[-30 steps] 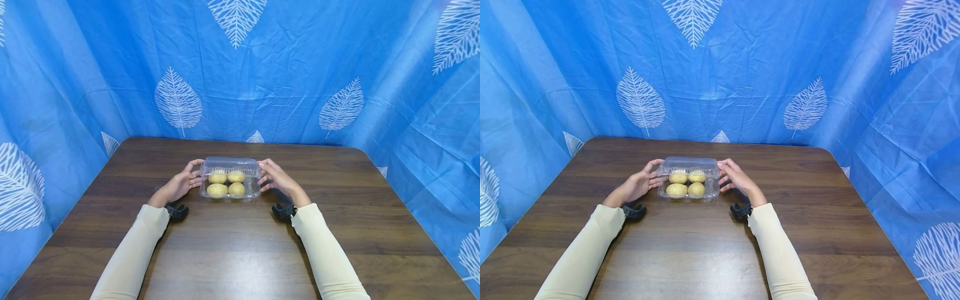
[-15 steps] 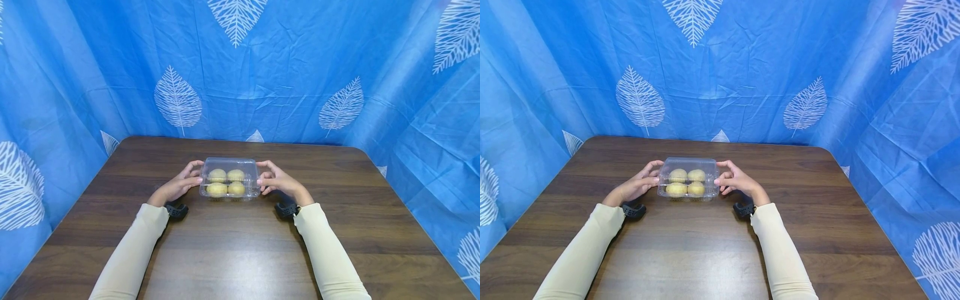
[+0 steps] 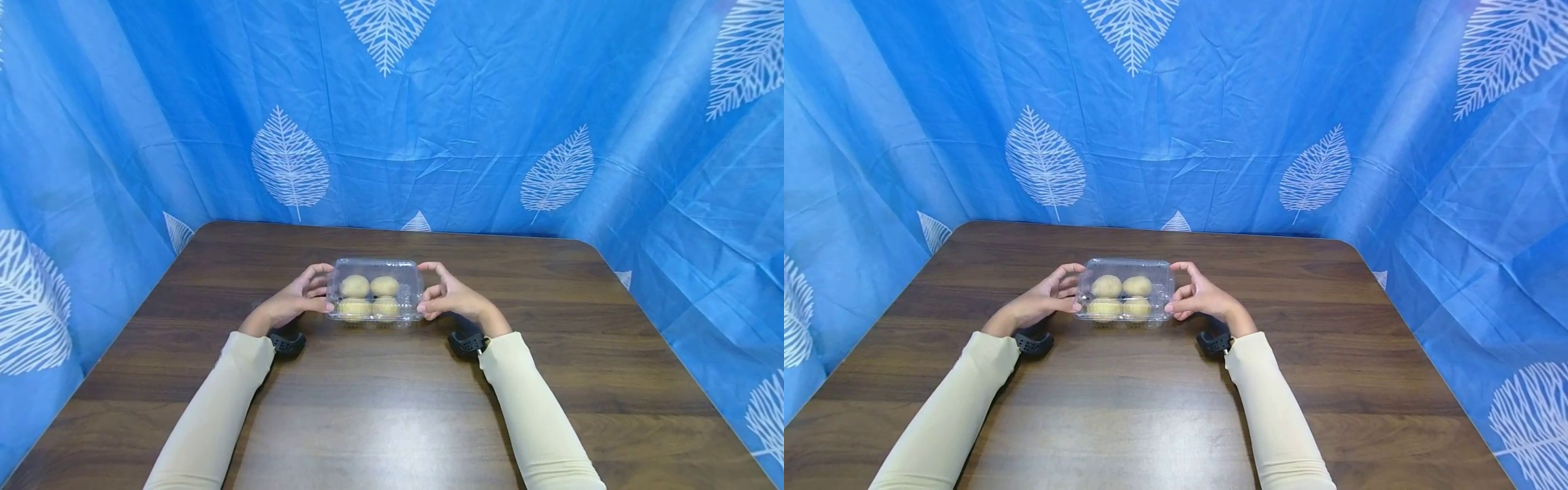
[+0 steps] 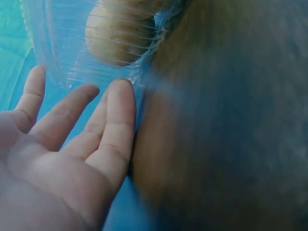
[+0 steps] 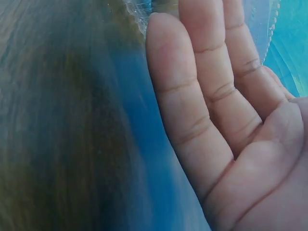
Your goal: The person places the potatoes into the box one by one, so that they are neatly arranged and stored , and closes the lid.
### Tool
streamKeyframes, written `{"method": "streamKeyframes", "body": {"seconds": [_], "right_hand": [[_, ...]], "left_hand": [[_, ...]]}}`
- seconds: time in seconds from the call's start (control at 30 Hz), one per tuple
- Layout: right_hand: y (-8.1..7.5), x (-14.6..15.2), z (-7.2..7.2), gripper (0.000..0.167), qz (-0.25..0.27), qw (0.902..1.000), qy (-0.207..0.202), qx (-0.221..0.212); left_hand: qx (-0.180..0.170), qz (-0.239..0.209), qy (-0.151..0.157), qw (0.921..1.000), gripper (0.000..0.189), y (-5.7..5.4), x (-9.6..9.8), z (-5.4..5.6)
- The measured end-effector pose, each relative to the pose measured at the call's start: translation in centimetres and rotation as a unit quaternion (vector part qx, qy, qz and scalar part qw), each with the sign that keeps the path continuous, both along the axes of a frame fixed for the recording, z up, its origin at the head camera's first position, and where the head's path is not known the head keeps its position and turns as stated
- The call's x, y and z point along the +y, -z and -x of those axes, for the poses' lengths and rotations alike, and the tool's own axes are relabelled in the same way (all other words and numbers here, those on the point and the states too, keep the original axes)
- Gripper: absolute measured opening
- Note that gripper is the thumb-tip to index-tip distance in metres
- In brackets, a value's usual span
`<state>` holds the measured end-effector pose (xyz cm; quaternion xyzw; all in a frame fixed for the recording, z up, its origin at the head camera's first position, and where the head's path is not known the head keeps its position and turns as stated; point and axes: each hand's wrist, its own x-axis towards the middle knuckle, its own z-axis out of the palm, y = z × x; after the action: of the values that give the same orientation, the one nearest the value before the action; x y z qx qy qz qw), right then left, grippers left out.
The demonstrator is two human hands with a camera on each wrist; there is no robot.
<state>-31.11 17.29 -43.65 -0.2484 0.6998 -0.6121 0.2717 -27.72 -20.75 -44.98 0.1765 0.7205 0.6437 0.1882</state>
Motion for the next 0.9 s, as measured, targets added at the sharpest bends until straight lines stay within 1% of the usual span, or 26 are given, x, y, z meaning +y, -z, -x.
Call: {"method": "streamKeyframes", "body": {"seconds": [0.17, 0.4, 0.63, 0.8, 0.9], "right_hand": [[-0.02, -0.02, -0.02, 0.091, -0.001, 1.0000, -0.004, 0.001], [0.26, -0.28, -0.01, 0.090, 0.000, 1.0000, 0.000, -0.009], [0.30, -0.46, -0.06, 0.088, 0.001, 0.9999, -0.003, -0.017], [0.22, -0.60, -0.24, 0.088, 0.003, 0.9997, -0.002, -0.022], [0.22, -0.65, -0.30, 0.088, 0.006, 0.9997, -0.001, -0.022]], "left_hand": [[0.011, 0.020, -0.002, 0.9997, 0.086, -0.44, 0.06, -0.11], [-0.007, 0.013, 0.012, 0.9998, 0.082, -0.46, 0.11, -0.13], [0.000, 0.051, -0.003, 0.9987, 0.085, -0.52, 0.35, -0.14], [-0.005, 0.048, -0.001, 0.9988, 0.086, -0.60, 0.43, -0.20], [-0.007, 0.039, 0.003, 0.9992, 0.087, -0.56, 0.39, -0.23]]}}
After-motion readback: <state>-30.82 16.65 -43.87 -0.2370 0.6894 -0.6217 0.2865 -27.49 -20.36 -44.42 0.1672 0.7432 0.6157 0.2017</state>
